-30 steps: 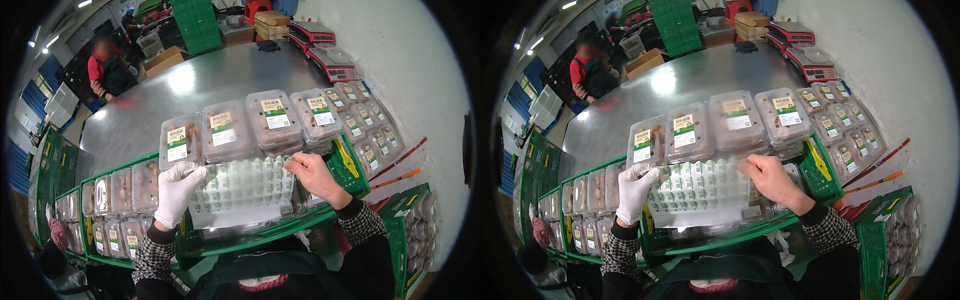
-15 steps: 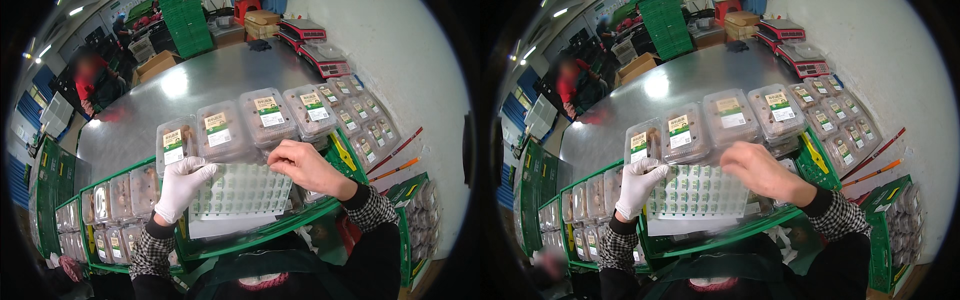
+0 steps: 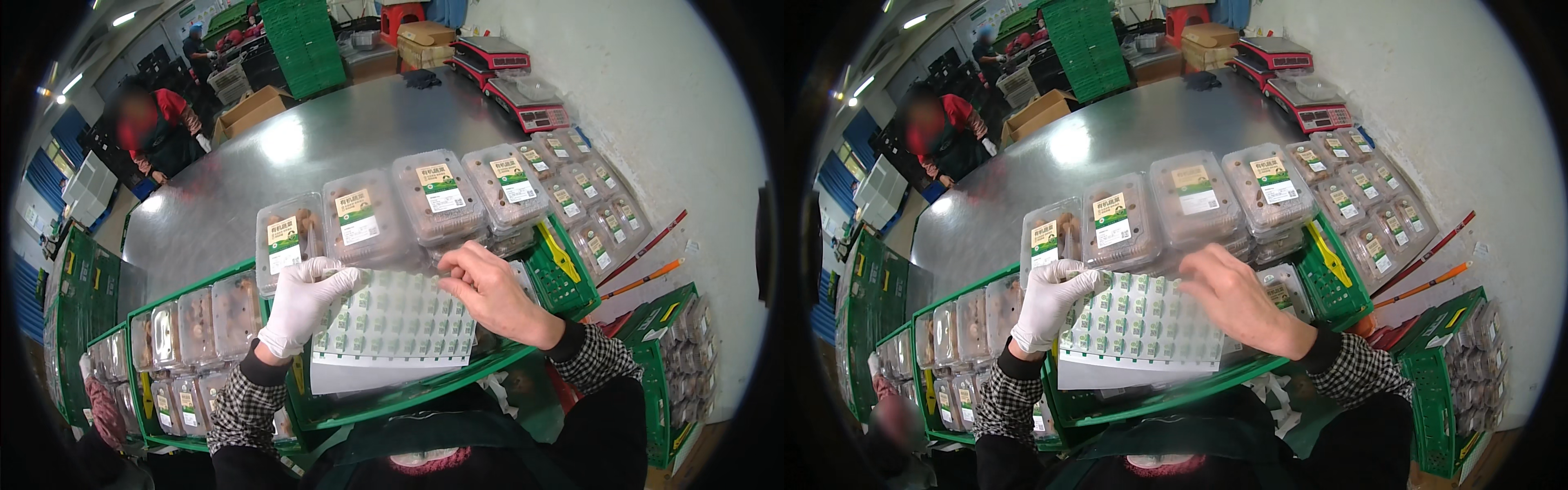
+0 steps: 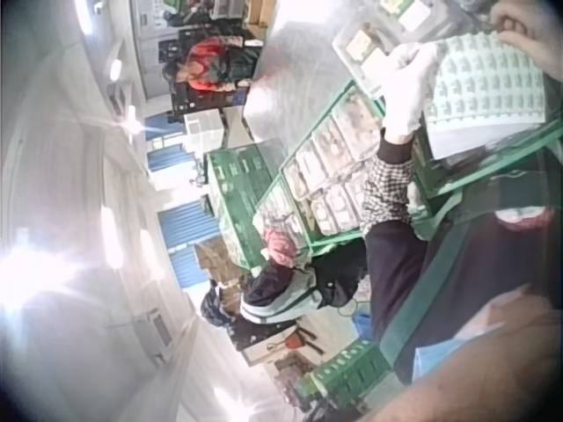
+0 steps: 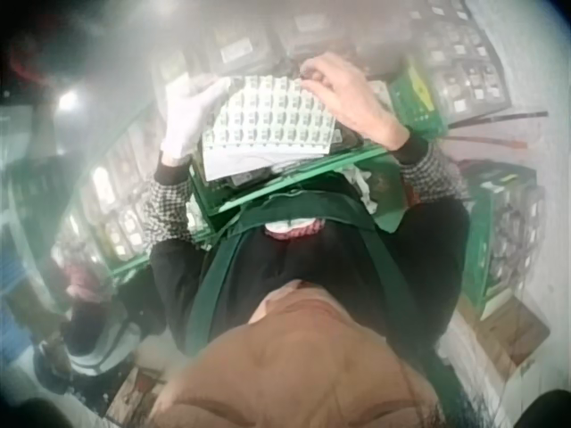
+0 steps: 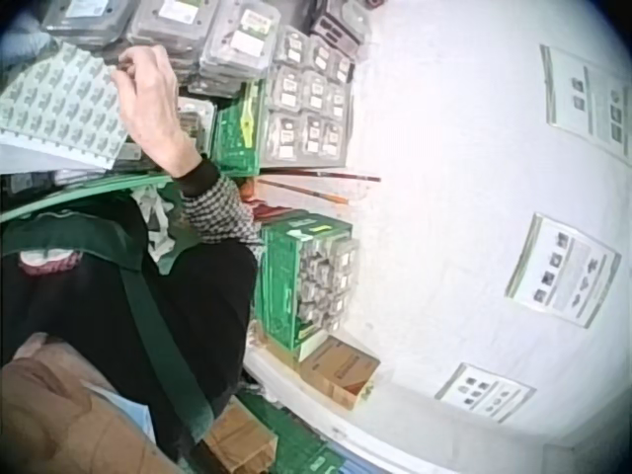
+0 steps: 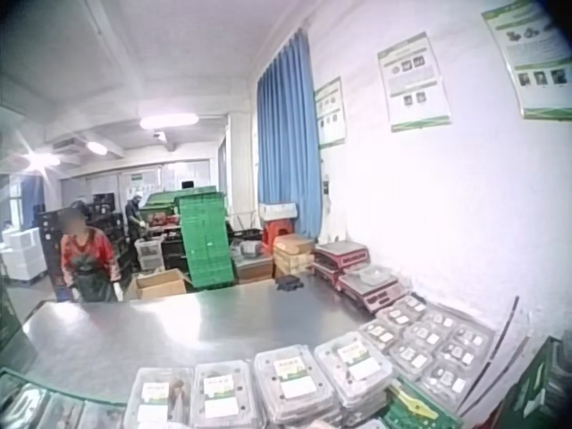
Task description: The person applies labels from a roll onto clear plastic containers filled with food items. They pick up each container, place a label on the top surface, and then set the container into a green crate. The process is repeated for multiple containers throughout the video.
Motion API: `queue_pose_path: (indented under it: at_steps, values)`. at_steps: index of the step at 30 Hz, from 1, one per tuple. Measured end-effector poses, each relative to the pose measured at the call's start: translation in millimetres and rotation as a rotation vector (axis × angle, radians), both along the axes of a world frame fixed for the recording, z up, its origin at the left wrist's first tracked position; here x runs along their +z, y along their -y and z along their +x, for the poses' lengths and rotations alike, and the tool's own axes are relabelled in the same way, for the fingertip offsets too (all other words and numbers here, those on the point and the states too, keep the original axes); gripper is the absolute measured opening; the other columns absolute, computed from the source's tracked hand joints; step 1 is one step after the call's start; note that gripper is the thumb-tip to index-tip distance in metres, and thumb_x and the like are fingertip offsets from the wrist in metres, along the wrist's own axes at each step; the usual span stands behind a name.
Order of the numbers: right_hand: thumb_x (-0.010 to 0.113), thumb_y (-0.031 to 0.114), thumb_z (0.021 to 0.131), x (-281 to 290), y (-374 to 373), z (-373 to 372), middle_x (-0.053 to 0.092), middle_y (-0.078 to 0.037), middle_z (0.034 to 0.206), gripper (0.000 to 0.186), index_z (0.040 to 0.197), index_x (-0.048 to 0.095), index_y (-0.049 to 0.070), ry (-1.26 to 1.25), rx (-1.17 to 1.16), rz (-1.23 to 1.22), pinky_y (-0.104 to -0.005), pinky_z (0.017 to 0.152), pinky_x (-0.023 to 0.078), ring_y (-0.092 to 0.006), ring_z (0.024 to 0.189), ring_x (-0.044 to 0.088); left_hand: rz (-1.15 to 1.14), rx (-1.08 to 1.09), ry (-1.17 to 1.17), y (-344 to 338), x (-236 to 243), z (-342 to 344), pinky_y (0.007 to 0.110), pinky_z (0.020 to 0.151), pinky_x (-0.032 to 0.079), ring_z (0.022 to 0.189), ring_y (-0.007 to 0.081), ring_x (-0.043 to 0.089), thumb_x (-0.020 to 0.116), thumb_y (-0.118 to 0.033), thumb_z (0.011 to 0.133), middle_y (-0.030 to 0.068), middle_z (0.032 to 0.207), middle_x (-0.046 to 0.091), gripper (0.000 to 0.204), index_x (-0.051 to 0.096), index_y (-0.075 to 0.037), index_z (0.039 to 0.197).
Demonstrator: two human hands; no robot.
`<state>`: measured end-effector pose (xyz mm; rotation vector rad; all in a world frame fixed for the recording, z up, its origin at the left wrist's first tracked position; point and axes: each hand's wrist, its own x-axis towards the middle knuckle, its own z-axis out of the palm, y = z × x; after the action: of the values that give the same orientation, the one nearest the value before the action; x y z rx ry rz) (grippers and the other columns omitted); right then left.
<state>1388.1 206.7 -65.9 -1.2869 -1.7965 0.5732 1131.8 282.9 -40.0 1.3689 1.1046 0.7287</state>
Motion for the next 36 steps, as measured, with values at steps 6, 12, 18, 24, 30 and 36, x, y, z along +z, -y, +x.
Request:
queue_pose_path:
  at_steps: [6,12,18,24,30,36]
  values:
    - [0.061,0.007,0.086,-5.7,-6.6,-5.2,0.056,-0.015,0.088,0.011,0.09,0.056,-0.001,0.038,0.014,0.012,-0.0409,0.07,0.048,-0.0365,0.081,0.059,-0.048,0.05,0.12,-1.9,0.4,2.2,0.018,0.047,0.034,0.054,0.0009,0.047,0.074,-0.013,0.085,-0.0017,0.069,0.062,0.016,0.068,0.001,0.086]
    - [0.06,0.007,0.088,6.0,-14.0,-7.4,0.061,-0.014,0.083,0.01,0.093,0.057,0.0,0.0,0.012,0.042,-0.038,0.067,0.05,-0.0306,0.074,0.062,-0.021,0.098,0.092,-9.1,-3.4,-11.6,0.018,0.046,0.031,0.052,0.0004,0.043,0.073,-0.014,0.085,-0.0049,0.065,0.057,0.016,0.067,0.0,0.083]
    - [0.066,0.016,0.085,37.6,-86.2,84.2,0.059,0.001,0.069,0.018,0.085,0.063,-0.002,-0.388,-0.462,-0.127,-0.0215,0.053,0.039,-0.0045,0.058,0.049,0.08,0.276,0.087,-2.2,14.1,-44.5,0.019,0.056,0.043,0.061,0.0047,0.057,0.068,-0.009,0.085,0.0026,0.072,0.066,0.014,0.066,0.004,0.081]
    - [0.069,0.008,0.077,5.9,-162.9,157.3,0.061,-0.011,0.067,0.014,0.081,0.063,-0.005,-0.309,-0.662,-0.394,-0.0331,0.055,0.046,-0.0185,0.057,0.059,0.106,0.344,0.139,1.7,8.0,-81.5,0.019,0.057,0.042,0.061,0.0043,0.054,0.069,-0.008,0.086,0.0023,0.074,0.067,0.01,0.068,0.002,0.084]
    - [0.072,0.017,0.073,12.7,-166.0,126.9,0.067,-0.024,0.088,0.029,0.088,0.063,-0.005,0.517,-0.835,-0.24,-0.0438,0.076,0.051,-0.0392,0.091,0.065,0.089,0.377,0.133,6.9,2.7,-102.8,0.019,0.058,0.043,0.063,0.0051,0.056,0.07,-0.007,0.085,0.0032,0.075,0.068,0.01,0.068,0.003,0.084]
    - [0.074,0.012,0.072,41.2,-168.0,68.2,0.057,-0.002,0.068,0.022,0.085,0.06,0.002,-0.284,-0.473,-0.387,-0.0257,0.039,0.036,-0.0091,0.049,0.05,0.036,0.399,0.161,9.3,3.9,-109.6,0.019,0.058,0.043,0.062,0.0054,0.056,0.071,-0.006,0.083,0.0036,0.073,0.068,0.01,0.068,0.003,0.083]
